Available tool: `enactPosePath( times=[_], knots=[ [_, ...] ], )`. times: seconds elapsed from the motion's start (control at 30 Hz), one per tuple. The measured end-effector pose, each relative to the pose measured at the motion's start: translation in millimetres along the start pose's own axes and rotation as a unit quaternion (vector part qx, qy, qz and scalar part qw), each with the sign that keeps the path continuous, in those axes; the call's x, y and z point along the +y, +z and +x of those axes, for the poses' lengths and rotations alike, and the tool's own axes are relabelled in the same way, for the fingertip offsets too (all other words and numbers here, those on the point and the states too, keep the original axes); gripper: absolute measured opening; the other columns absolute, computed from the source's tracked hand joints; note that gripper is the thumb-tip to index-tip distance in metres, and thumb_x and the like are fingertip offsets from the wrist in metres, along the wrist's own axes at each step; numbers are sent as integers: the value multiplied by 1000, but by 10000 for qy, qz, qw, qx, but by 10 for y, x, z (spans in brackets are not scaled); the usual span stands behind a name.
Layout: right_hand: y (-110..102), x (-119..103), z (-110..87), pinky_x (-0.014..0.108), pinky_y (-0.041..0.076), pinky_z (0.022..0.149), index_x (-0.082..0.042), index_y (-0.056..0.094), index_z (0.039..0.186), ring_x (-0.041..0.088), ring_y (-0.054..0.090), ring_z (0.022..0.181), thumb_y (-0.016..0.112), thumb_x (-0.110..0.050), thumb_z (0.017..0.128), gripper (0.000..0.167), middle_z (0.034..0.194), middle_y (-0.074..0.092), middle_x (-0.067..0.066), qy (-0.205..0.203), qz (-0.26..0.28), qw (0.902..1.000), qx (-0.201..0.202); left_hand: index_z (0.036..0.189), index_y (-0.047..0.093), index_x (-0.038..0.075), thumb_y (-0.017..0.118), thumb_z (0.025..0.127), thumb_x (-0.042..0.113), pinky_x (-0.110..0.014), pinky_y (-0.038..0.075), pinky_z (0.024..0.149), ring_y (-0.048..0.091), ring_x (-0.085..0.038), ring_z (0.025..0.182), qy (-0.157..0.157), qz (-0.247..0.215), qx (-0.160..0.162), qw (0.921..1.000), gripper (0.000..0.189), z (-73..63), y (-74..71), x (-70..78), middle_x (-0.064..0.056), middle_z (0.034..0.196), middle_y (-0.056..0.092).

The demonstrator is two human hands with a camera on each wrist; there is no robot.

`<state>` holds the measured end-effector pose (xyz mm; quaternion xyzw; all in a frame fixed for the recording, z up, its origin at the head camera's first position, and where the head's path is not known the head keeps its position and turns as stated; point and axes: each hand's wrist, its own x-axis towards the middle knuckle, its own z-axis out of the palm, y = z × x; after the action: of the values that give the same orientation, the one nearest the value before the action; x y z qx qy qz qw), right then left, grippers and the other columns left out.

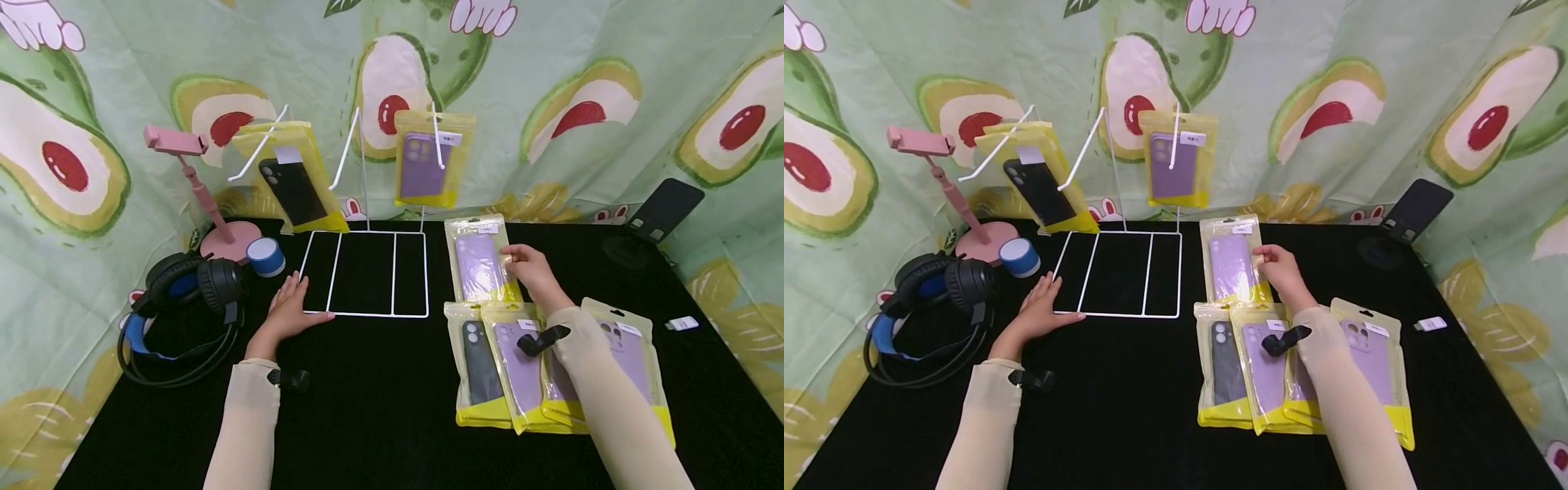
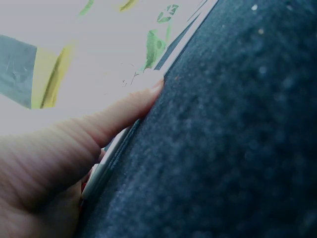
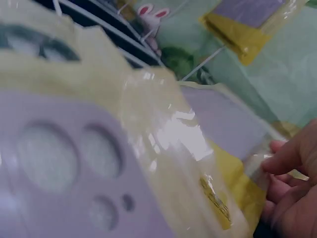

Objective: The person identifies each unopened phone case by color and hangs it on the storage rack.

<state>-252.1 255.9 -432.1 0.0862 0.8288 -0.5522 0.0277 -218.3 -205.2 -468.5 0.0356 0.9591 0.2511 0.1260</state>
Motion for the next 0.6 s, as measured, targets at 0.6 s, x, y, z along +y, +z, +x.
enactPosePath(
  times=[0.6],
  knots=[
    [-335,-573,-623,17,49,65,-6,66,92,15,49,78,56,12,87,21,84,52,5,-1117,3889,9075,1130,150,11,-2,68,77,58,-54,-4,113,-8,-39,142,-82,42,-88,9999,110,3,-4,22,-23,156,-7]
  ],
)
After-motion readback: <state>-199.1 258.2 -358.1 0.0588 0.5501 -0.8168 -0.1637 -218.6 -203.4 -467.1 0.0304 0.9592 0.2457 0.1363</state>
